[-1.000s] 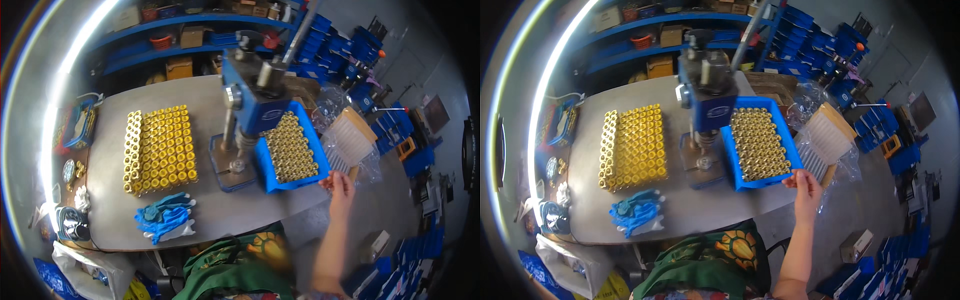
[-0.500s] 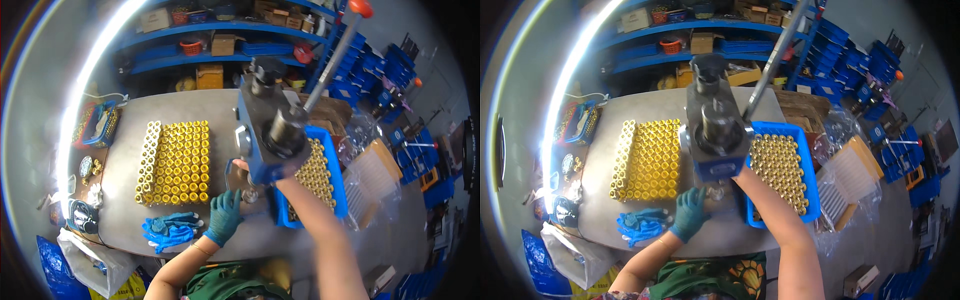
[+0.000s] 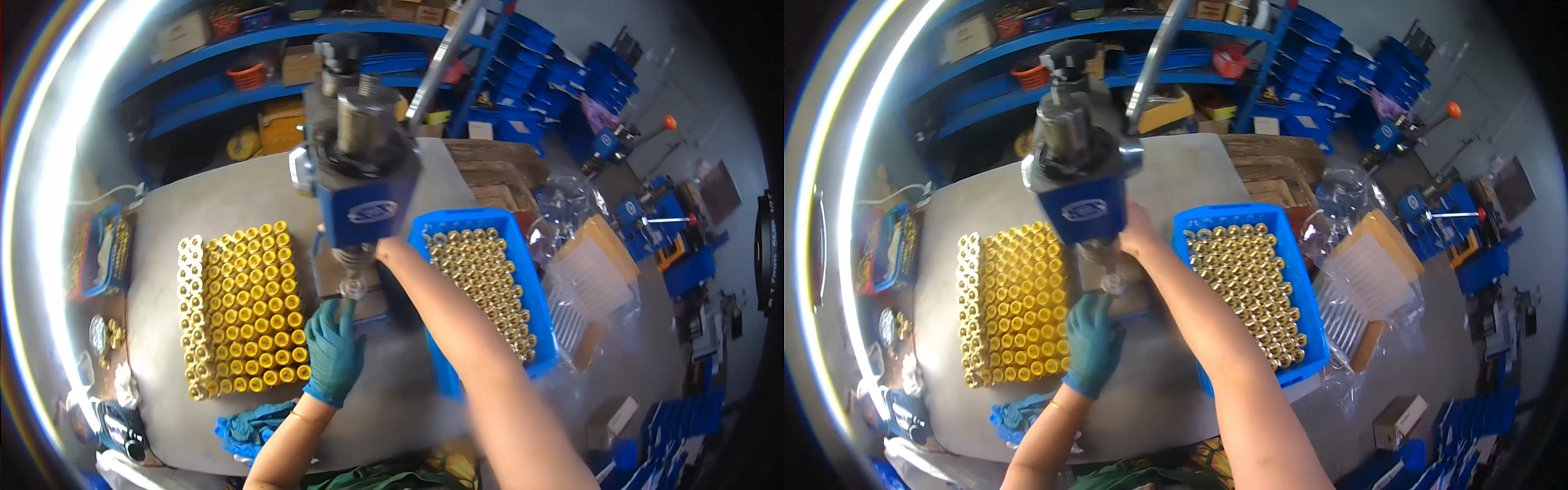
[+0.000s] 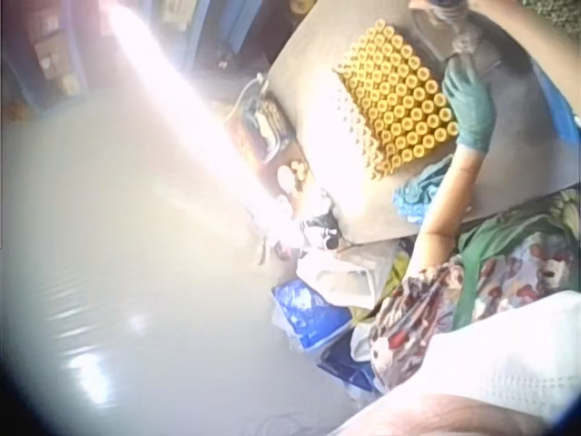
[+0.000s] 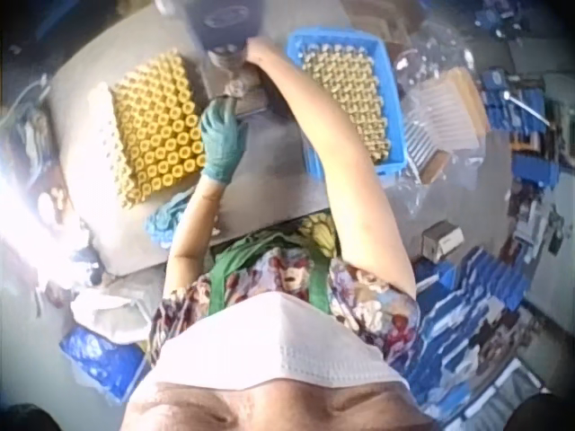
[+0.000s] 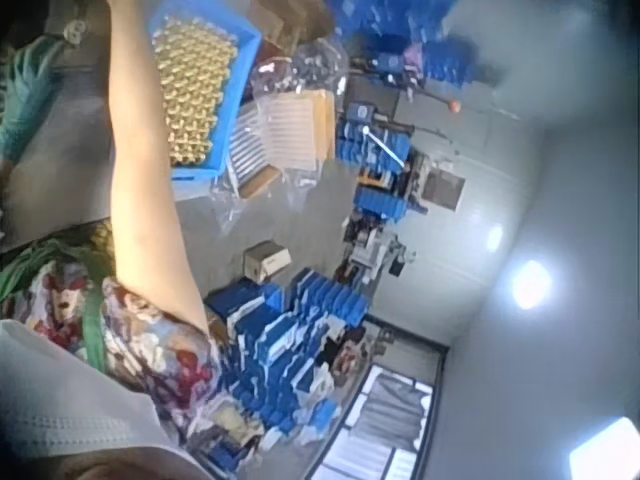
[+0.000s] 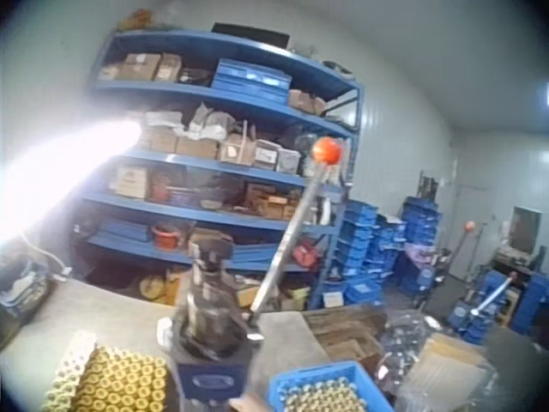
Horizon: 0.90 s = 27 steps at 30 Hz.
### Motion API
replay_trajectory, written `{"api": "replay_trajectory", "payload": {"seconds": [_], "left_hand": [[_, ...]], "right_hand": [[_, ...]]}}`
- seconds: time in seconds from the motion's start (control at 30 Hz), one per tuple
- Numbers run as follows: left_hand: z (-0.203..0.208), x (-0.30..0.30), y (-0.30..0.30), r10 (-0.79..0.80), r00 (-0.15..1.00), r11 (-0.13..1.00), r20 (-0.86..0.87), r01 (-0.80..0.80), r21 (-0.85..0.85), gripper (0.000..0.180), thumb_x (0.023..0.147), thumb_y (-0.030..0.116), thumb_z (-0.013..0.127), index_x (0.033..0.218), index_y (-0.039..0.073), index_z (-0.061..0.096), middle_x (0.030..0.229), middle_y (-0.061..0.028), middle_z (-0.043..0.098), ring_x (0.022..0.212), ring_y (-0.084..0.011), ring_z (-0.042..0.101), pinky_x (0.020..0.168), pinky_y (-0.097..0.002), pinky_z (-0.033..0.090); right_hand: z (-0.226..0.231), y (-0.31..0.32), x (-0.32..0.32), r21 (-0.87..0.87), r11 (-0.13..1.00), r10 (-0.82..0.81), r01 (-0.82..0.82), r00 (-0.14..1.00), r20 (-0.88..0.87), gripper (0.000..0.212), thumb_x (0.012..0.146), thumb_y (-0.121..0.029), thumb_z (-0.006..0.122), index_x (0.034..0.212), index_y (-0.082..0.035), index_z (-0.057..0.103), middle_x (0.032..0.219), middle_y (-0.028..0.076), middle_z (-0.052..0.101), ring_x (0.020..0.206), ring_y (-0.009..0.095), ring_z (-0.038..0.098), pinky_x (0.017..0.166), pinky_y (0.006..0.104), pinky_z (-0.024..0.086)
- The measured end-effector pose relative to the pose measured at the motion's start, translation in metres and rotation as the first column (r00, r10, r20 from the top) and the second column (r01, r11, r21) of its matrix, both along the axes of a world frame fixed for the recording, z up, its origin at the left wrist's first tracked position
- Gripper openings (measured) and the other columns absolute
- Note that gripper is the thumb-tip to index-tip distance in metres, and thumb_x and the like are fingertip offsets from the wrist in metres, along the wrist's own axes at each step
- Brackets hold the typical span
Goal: Inserting small metal pins into cylindrical metal housings or cups within an industrial assembly setting.
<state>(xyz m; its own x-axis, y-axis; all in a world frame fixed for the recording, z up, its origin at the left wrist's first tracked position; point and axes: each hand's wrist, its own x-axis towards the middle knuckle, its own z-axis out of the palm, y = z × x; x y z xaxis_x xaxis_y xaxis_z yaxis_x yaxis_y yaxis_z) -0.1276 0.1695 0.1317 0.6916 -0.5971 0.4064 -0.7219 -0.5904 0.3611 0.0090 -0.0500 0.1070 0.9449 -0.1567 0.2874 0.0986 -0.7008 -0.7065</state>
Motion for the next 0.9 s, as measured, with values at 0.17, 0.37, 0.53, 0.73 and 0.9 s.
{"api": "replay_trajectory", "payload": {"seconds": [0.17,0.37,0.53,0.73,0.9], "left_hand": [[0.038,-0.048,-0.016,-0.669,0.744,0.735,-0.005,0.66,-0.157,0.067,0.077,0.038,0.071,0.132,0.007,0.048,0.124,-0.0159,0.052,0.11,-0.0334,0.05,0.103,-0.0518,0.032],[0.029,-0.105,-0.043,-0.792,0.6,0.598,0.112,0.8,-0.056,0.072,0.084,0.047,0.059,0.14,0.007,0.04,0.114,-0.0089,0.056,0.109,-0.021,0.053,0.112,-0.0572,0.015],[0.046,-0.099,-0.041,-0.822,0.566,0.561,0.052,0.823,-0.086,0.072,0.082,0.043,0.062,0.137,0.001,0.042,0.094,-0.0072,0.054,0.1,-0.0211,0.055,0.113,-0.0551,0.02],[0.05,-0.125,-0.016,-0.847,0.526,0.529,0.076,0.848,0.029,0.062,0.079,0.032,0.066,0.13,0.002,0.048,0.098,-0.0108,0.06,0.098,-0.0243,0.058,0.108,-0.0492,0.032],[0.055,-0.122,0.005,-0.823,0.512,0.558,-0.248,0.811,-0.176,0.052,0.073,0.024,0.074,0.119,0.004,0.059,0.078,-0.009,0.062,0.074,-0.026,0.062,0.085,-0.0418,0.049]], "right_hand": [[0.081,-0.1,-0.031,-0.071,0.996,0.036,-0.058,0.959,-0.282,0.055,0.084,-0.048,0.061,0.119,-0.005,0.061,0.121,0.02,0.061,0.115,0.032,0.056,0.096,0.0403,0.045],[0.074,-0.221,-0.136,-0.514,0.819,-0.549,0.257,0.613,-0.568,0.072,0.089,-0.068,0.033,0.13,-0.014,0.056,0.132,0.017,0.053,0.125,0.035,0.047,0.104,0.0455,0.038],[0.089,-0.189,-0.129,-0.498,0.833,-0.539,0.242,0.559,-0.63,0.078,0.087,-0.072,0.031,0.134,-0.014,0.052,0.14,0.013,0.046,0.133,0.034,0.038,0.107,0.0534,0.031],[0.093,-0.122,-0.147,-0.494,0.843,-0.517,0.212,0.572,-0.636,0.075,0.089,-0.07,0.03,0.138,-0.015,0.046,0.148,0.012,0.036,0.139,0.033,0.026,0.106,0.0642,0.025],[0.07,-0.121,-0.212,-0.385,0.848,-0.508,0.364,0.765,-0.397,0.059,0.093,-0.056,0.039,0.129,-0.011,0.055,0.136,0.017,0.049,0.131,0.032,0.04,0.103,0.051,0.036]]}}
